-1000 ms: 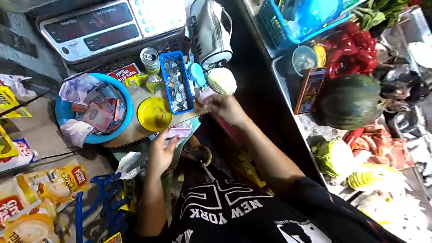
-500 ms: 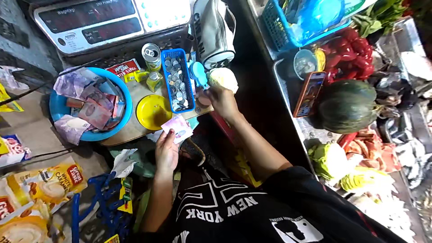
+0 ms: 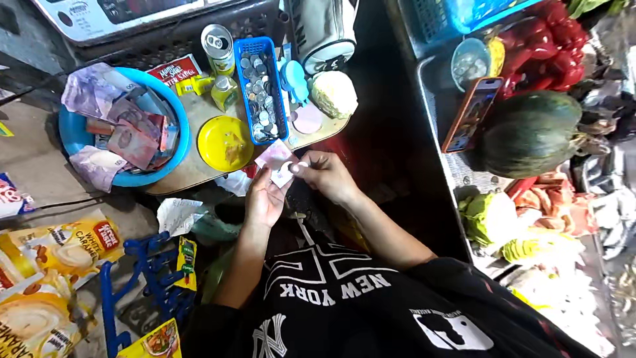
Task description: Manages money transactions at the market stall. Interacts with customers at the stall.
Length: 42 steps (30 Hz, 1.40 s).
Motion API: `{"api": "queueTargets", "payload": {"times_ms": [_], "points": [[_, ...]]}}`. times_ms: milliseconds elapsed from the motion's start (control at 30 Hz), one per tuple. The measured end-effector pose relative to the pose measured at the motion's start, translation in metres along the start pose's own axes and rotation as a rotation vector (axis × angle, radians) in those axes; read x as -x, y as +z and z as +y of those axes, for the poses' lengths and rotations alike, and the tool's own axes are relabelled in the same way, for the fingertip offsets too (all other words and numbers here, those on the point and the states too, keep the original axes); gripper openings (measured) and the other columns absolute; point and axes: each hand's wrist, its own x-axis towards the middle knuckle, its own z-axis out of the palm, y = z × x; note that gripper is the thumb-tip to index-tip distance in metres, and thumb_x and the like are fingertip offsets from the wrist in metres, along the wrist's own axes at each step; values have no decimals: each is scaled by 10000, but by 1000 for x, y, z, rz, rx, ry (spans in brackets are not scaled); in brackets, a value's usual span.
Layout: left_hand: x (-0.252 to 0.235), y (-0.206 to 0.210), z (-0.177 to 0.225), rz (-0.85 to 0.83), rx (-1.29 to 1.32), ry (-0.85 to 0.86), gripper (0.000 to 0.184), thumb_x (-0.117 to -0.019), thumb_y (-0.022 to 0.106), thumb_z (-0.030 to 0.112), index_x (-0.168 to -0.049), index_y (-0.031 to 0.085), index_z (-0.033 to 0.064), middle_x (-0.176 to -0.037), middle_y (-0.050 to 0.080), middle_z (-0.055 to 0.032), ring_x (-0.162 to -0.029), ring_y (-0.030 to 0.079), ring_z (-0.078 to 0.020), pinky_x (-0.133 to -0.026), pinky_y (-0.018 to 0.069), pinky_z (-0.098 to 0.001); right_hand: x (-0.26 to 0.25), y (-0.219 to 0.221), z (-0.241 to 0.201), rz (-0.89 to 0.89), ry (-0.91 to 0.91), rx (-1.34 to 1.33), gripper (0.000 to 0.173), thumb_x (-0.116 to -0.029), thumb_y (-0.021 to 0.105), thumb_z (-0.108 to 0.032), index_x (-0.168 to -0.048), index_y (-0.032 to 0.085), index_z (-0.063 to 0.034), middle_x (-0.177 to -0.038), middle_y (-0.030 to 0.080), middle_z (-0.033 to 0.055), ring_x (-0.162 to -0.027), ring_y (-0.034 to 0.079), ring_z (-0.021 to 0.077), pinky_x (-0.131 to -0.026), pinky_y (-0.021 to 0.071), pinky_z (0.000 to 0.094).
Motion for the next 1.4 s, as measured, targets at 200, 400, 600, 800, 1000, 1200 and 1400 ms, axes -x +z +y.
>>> {"api": "queueTargets", "payload": {"times_ms": [200,400,600,800,1000,1200,1400], "points": [[-1,-5,-1,16,111,-29,333,-1128,295,252,-1304,511,70,-1178,667,-149,-1086,687,-291,-958,573,-464,-9,-7,8,67,-3,-31,252,-991,622,-150,-753,580,-79,-615,535,-33,-506,476,38,-489,415,215],[-2,-17,4,97,93,-29,330,-1129,278,236,-1327,485,73,-1197,656,-154,-1086,689,-282,-934,583,-443,-67,-35,14,199,130,-33,120,-1009,560,-91,-1050,644,-16,-763,598,14,-588,533,77,-550,472,249],[3,-20,4,118,75,-30,326,-1130,263,218,-1301,481,48,-1136,664,-162,-1026,706,-270,-890,601,-408,-130,-28,23,271,105,864,400,-958,682,-314,-1205,676,2,-1185,679,250,-1080,660,468,-868,498,683],[2,-27,6,144,94,-26,348,-1130,268,260,-1333,475,68,-1181,652,-161,-1063,692,-279,-918,587,-426,-136,-24,14,236,175,760,275,-944,695,-209,-1155,703,-33,-1138,700,228,-1107,653,441,-908,489,672],[-5,-34,5,145,86,-16,361,-1130,301,290,-1365,474,77,-1215,646,-152,-1094,677,-278,-941,573,-447,-69,-19,-5,122,-16,497,224,-900,744,-189,-1001,706,8,-831,680,134,-730,642,259,-715,537,512],[-5,-32,-4,100,122,-68,357,-1121,277,307,-1176,562,99,-997,686,-84,-925,698,-192,-844,587,-367,-17,45,-5,-212,-9,572,255,-864,782,-134,-1078,714,-12,-958,714,162,-885,693,318,-819,554,560],[0,-28,2,102,134,-24,496,-1090,163,288,-896,597,147,-761,676,-9,-733,689,-122,-678,589,-311,-9,62,-1,-235,-323,675,270,-970,663,-216,-1156,727,-30,-1221,662,171,-1200,571,363,-1010,464,514]]}}
